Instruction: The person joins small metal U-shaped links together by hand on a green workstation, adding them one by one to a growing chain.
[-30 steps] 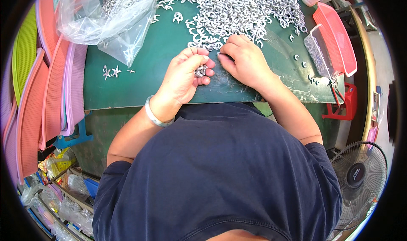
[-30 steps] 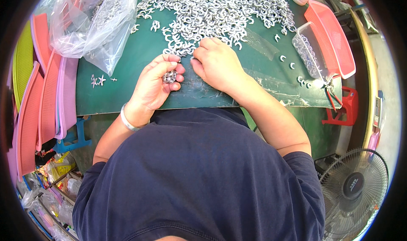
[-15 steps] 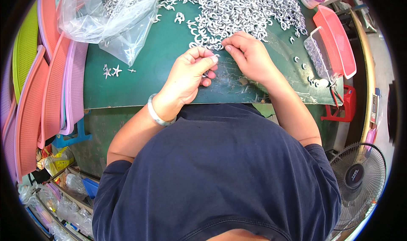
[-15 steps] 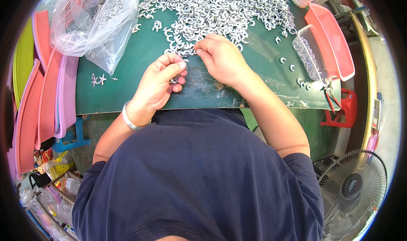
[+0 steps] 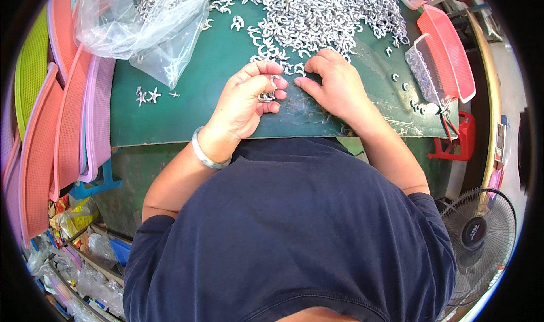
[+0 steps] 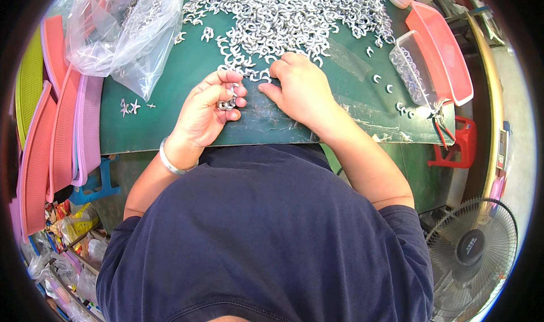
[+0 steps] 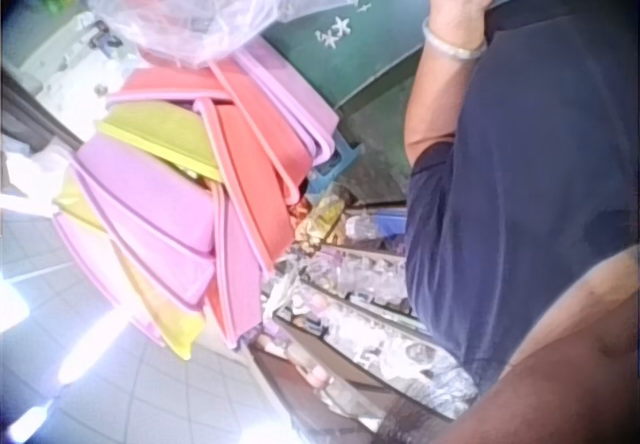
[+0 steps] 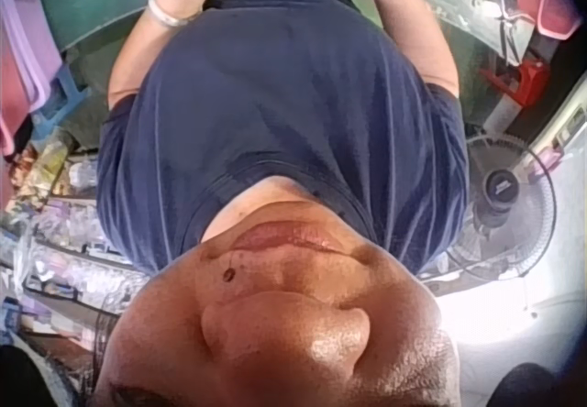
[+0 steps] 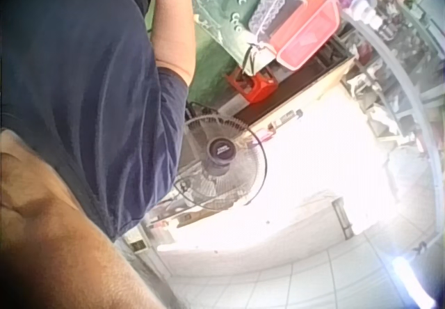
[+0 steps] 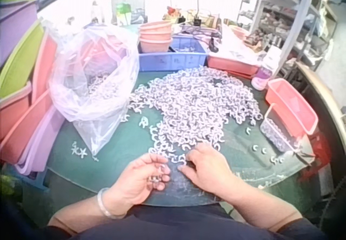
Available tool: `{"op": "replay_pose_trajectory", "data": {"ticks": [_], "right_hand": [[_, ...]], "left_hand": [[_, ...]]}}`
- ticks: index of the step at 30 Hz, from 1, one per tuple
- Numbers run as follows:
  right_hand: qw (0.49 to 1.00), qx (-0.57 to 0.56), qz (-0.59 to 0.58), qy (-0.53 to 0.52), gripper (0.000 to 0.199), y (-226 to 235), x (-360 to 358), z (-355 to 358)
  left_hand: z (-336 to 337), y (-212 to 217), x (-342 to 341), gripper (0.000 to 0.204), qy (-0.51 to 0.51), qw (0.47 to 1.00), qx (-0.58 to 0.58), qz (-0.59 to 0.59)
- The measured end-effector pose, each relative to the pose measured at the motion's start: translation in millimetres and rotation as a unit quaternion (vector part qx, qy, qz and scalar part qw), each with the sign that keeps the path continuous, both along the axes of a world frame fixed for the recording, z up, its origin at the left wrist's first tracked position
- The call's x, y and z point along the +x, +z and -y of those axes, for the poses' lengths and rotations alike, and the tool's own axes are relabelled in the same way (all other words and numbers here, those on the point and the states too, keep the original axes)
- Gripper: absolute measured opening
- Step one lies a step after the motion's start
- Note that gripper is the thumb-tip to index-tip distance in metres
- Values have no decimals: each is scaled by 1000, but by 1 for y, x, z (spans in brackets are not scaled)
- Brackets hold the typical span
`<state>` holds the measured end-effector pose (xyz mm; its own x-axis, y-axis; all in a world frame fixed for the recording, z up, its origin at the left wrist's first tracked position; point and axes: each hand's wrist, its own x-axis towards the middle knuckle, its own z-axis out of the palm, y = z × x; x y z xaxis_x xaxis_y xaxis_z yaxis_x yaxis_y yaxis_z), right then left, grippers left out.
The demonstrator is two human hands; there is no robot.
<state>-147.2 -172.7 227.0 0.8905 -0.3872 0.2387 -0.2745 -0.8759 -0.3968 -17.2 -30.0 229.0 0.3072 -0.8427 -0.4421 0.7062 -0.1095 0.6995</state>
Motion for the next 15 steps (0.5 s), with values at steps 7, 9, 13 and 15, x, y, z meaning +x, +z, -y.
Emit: {"op": "replay_pose_trajectory", "data": {"ticks": [7, 9, 13, 15], "right_hand": [[996, 84, 26, -7, 11, -4, 5, -3], [989, 137, 49, 1, 11, -3, 4, -5], [979, 181, 88, 39, 12, 6, 4, -11], [975, 199, 83, 54, 12, 11, 4, -11]], "left_hand": [[-1, -4, 0, 12, -10, 1000, 18, 12], [0, -1, -2, 14, -13, 999, 29, 30], [3, 4, -4, 14, -52, 996, 32, 62], [5, 0, -4, 14, -60, 996, 20, 69]]}}
